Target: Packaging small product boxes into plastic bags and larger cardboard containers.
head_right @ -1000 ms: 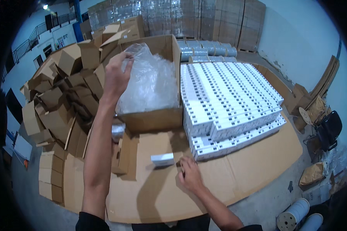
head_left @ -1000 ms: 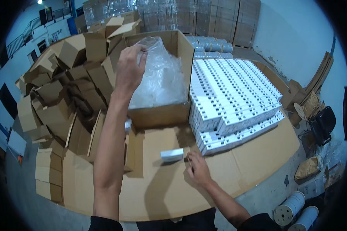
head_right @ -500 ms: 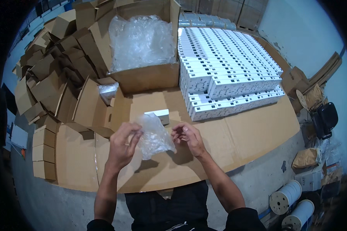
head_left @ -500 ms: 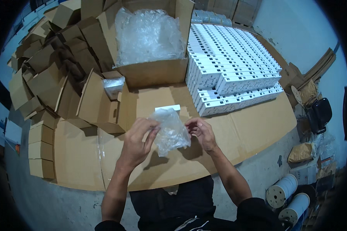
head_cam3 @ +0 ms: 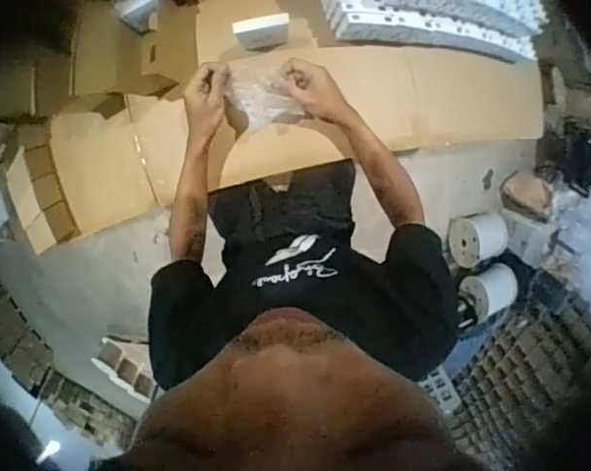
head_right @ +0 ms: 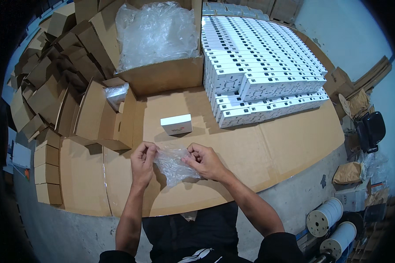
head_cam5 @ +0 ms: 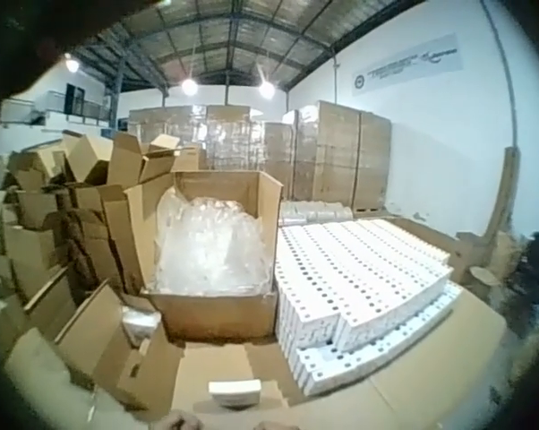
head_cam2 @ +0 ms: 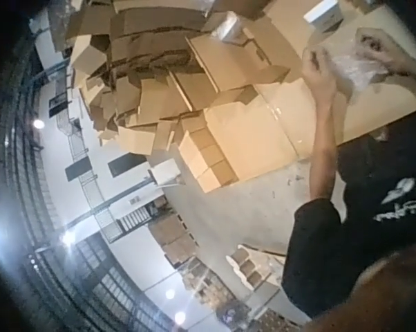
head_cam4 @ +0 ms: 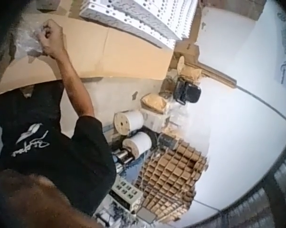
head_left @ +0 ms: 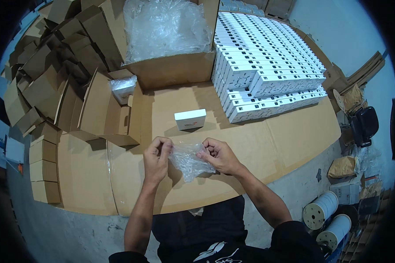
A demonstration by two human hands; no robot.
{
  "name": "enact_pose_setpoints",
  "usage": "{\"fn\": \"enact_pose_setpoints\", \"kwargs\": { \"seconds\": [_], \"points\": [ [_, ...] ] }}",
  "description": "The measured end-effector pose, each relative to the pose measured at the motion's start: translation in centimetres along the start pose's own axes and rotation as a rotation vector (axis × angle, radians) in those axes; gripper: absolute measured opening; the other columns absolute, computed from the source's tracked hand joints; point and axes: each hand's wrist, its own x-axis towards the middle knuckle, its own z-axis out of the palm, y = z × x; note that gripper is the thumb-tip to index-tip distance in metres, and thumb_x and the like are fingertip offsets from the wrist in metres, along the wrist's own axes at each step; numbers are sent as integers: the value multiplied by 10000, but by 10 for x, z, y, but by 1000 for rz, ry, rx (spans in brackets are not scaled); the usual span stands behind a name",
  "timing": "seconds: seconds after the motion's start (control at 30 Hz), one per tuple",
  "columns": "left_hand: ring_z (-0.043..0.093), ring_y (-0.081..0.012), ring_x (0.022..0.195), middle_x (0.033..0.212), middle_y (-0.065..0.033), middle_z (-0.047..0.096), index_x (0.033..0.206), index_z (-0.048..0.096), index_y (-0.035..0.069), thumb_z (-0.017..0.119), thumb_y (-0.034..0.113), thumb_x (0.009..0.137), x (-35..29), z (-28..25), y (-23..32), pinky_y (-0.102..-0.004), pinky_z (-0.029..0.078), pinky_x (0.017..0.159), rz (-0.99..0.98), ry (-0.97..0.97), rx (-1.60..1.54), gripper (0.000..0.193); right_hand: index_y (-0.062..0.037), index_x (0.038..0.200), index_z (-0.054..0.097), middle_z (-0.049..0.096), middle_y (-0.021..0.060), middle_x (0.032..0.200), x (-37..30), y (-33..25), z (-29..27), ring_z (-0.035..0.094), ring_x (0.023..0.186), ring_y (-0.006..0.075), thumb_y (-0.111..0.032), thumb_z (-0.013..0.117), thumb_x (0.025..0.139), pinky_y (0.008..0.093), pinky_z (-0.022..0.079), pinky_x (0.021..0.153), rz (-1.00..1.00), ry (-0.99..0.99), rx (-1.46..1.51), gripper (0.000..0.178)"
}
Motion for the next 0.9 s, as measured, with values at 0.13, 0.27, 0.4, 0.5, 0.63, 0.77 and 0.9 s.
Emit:
{"fn": "enact_pose_setpoints", "kwargs": {
  "seconds": [0.13, 0.27, 0.4, 0.5, 0.63, 0.77, 0.9],
  "points": [
    [608, -118, 808, 976, -62, 603, 1255, 491, 6, 615, 168, 1032, -15, 8, -1, -246, 517, 756, -147, 222, -336, 302, -23, 884, 527, 501, -32, 668, -5, -2, 7, 435, 613, 34, -129, 673, 984, 252, 367, 533, -22, 105, 12, 206],
    [616, -115, 831, 996, -58, 626, 1266, 516, -7, 647, 129, 1002, -42, 23, 14, -252, 524, 760, -309, 6, -234, 325, -11, 939, 563, 526, -25, 673, -4, 4, 17, 467, 614, 50, -157, 623, 1020, 270, 402, 538, -138, 193, -92, 177],
    [601, -85, 829, 945, -40, 634, 1159, 596, -13, 640, 139, 1010, -37, 27, -6, -250, 514, 701, -216, -34, -139, 217, 8, 1037, 622, 589, -19, 750, -5, 3, 18, 529, 696, 63, -198, 583, 1051, 267, 459, 614, -86, 187, 85, 210],
    [593, -68, 837, 921, -39, 649, 1053, 640, -20, 629, 156, 1021, -40, 13, -10, -244, 499, 686, -315, -47, -122, 179, 29, 1134, 651, 648, -9, 936, -5, 12, 10, 563, 844, 64, -238, 538, 1078, 245, 488, 768, -72, 228, 183, 296],
    [577, -62, 762, 855, -16, 640, 1040, 641, -23, 610, 180, 1036, -46, 8, -17, -243, 481, 666, -322, -19, -156, 205, 26, 1107, 659, 647, -9, 930, -6, 12, 3, 568, 840, 68, -264, 523, 1086, 248, 495, 760, -44, 213, 242, 321],
    [546, -59, 694, 784, 15, 603, 1025, 638, -8, 592, 185, 1044, -37, 36, 0, -242, 454, 612, 14, 200, -62, 199, 14, 1093, 659, 646, -8, 931, -4, 12, 7, 579, 847, 70, -270, 504, 1093, 253, 501, 761, -23, 132, 169, 323],
    [548, -59, 740, 820, 6, 603, 1032, 635, 1, 582, 172, 1046, -30, 25, -5, -246, 455, 635, -248, 81, -55, 180, 8, 1133, 643, 638, -11, 901, -1, 16, 11, 555, 827, 57, -212, 566, 1064, 259, 485, 736, -76, 113, 177, 242]
  ]
}}
